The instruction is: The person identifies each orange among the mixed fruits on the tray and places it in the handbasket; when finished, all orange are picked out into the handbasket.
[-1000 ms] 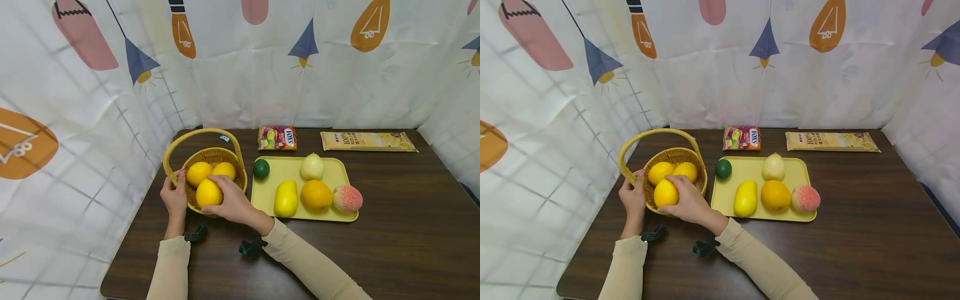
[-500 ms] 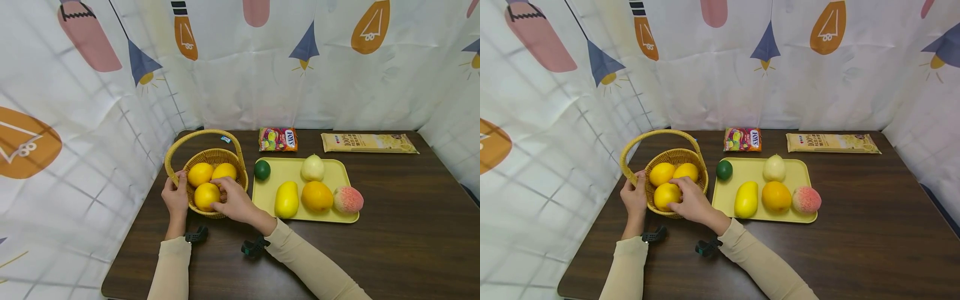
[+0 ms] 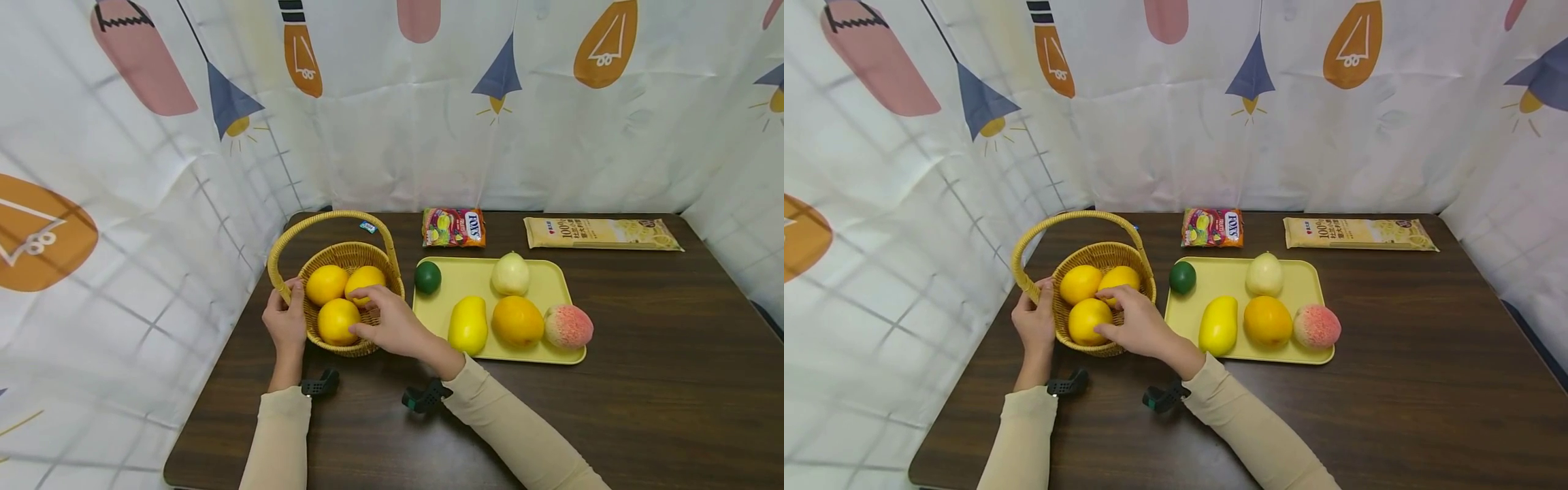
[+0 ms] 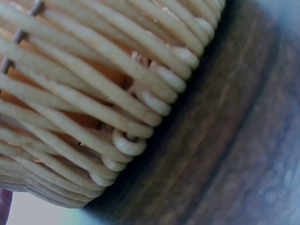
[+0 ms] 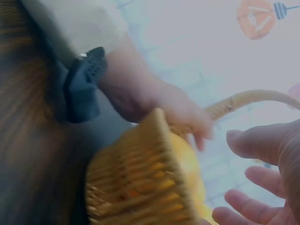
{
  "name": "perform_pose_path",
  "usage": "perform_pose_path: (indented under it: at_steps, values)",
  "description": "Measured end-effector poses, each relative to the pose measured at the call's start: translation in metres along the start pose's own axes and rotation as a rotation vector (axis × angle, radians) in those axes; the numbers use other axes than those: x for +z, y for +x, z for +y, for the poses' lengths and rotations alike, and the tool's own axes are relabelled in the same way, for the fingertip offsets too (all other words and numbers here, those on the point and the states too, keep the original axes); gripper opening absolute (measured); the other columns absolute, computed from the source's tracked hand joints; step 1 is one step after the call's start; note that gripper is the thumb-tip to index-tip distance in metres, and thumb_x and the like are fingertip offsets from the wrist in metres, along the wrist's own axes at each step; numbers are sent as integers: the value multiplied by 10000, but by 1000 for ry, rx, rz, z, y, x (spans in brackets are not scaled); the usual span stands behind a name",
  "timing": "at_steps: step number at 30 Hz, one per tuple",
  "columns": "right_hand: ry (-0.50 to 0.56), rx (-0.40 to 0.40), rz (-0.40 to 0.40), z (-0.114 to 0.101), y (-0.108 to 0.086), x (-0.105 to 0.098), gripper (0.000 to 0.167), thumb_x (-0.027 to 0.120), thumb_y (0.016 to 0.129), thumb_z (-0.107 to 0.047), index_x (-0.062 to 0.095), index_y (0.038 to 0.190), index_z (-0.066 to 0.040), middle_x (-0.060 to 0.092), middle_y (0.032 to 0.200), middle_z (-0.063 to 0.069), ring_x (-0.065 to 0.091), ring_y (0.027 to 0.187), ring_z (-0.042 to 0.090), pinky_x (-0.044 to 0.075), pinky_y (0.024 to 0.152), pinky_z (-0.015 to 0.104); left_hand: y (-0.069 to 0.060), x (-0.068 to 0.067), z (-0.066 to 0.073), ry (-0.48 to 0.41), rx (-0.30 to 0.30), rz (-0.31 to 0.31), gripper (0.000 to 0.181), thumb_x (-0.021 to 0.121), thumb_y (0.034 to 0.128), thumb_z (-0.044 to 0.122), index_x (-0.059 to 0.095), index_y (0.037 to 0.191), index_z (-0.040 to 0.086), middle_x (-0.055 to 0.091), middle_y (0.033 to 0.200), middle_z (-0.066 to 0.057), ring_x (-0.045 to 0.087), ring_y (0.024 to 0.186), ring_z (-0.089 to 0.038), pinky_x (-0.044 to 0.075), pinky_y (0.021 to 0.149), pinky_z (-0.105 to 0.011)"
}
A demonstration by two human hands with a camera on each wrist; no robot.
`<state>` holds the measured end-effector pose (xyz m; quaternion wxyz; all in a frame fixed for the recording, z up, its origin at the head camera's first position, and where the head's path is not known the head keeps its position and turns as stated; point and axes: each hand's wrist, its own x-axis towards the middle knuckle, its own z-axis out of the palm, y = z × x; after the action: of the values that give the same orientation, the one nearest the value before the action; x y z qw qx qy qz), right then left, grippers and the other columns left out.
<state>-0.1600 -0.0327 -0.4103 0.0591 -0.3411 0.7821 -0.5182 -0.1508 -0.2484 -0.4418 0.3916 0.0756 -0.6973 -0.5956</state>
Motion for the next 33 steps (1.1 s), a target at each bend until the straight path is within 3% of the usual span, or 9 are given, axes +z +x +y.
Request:
perform_pose_path:
  at_steps: [7, 14, 23, 29, 33]
  values:
    - [51, -5, 28, -6, -9, -33, 419, 713, 902, -166, 590, 1283, -44, 604, 1252, 138, 580, 1148, 312, 474, 974, 439, 0, 0, 2, 1, 0, -1, 266, 661, 932, 107, 683, 1061, -125, 665, 1055, -285, 591, 813, -47, 450, 709, -193]
    - [-45, 14, 29, -8, -27, -68, 364, 709, 908, -210, 625, 1255, -134, 635, 1209, -16, 587, 1163, 169, 460, 1000, 355, 0, 0, 2, 7, 7, 7, 265, 655, 935, 101, 676, 1057, -133, 656, 1064, -308, 596, 832, -36, 449, 720, -189]
    - [-133, -11, 41, 7, -49, -107, 354, 723, 895, -184, 634, 1235, -135, 614, 1239, 9, 593, 1104, 213, 491, 954, 432, 0, -1, 4, 2, -7, 13, 263, 653, 936, 99, 675, 1054, -136, 652, 1066, -315, 593, 823, -35, 447, 718, -190]
    - [-147, 63, 68, 23, -64, -144, 357, 703, 913, -190, 623, 1252, -113, 624, 1253, 68, 598, 1118, 284, 470, 973, 477, 0, 1, 1, 4, -1, 5, 270, 660, 935, 120, 683, 1053, -121, 695, 1027, -204, 605, 842, -41, 457, 732, -189]
    - [-127, 125, 71, 37, -73, -168, 349, 683, 928, -192, 618, 1253, -84, 638, 1224, 84, 591, 1109, 296, 453, 980, 512, 0, 0, 1, 2, -1, 6, 275, 659, 936, 121, 681, 1058, -124, 691, 1039, -223, 607, 851, -39, 460, 742, -189]
